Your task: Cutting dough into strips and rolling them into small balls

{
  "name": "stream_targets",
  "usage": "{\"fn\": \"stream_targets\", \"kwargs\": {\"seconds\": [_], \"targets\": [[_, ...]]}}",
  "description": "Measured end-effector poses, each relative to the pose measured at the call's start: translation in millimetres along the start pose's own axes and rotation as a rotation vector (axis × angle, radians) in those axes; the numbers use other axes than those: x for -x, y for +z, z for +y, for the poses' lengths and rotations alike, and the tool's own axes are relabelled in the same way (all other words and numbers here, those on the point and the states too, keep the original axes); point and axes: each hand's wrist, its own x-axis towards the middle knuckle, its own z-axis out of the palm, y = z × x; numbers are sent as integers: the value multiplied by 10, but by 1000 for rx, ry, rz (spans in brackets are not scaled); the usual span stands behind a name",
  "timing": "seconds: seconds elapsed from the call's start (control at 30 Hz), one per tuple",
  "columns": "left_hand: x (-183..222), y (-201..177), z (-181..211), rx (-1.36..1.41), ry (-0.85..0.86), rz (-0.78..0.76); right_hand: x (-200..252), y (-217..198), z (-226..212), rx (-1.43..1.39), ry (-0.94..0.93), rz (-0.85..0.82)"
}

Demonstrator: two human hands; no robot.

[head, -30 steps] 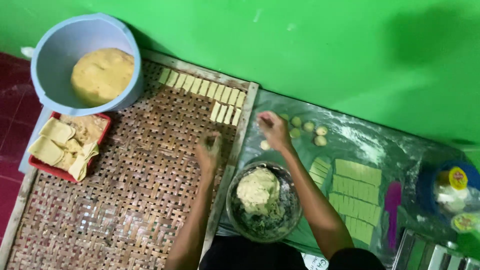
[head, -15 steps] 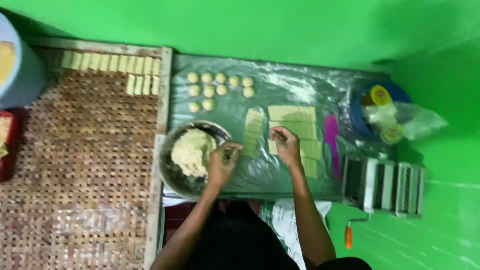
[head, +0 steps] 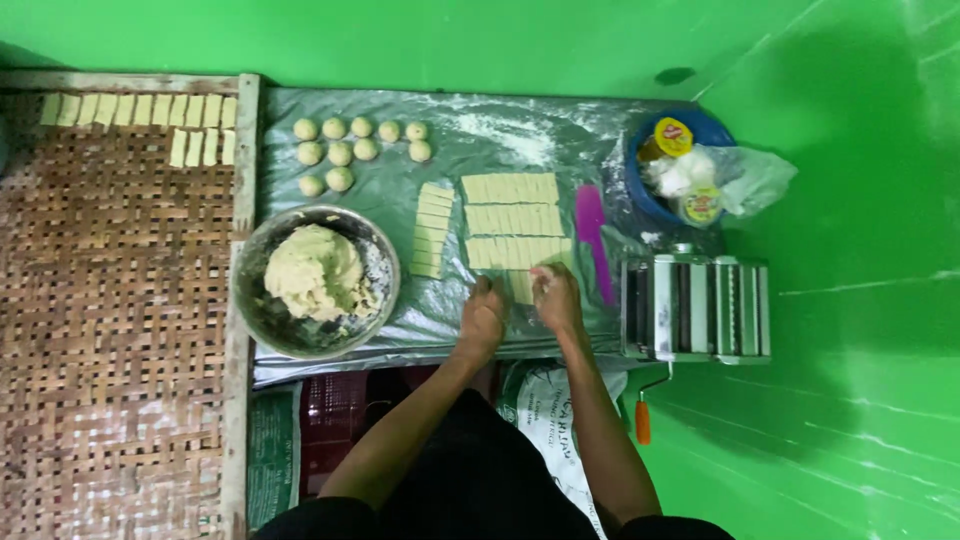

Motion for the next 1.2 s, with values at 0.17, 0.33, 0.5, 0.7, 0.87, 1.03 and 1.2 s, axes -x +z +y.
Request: {"fn": "stream_targets", "kwargs": {"seconds": [0.17,0.33,0.5,0.7,0.87,1.03,1.2], "targets": [[-91,301,-29,-46,-127,4,45,-21,60,-81,26,-102],[-358,96,306,-254,-444,-144,66,33,57,2,-54,-106],[-456,89,262,-71,-611,-164,15,143,115,17,12,-87],[-431,568,-209,58,-622,-2,-114,326,354,-67,123,-75],[-405,719,-232,67,-610,97,-219,425,475,-21,169,-132],[-361,446,125,111,-538,153,-197,314,351,10,175,-167],[-317,211,367,197,-498,70,-137,116,148,-1,2,-138]]}}
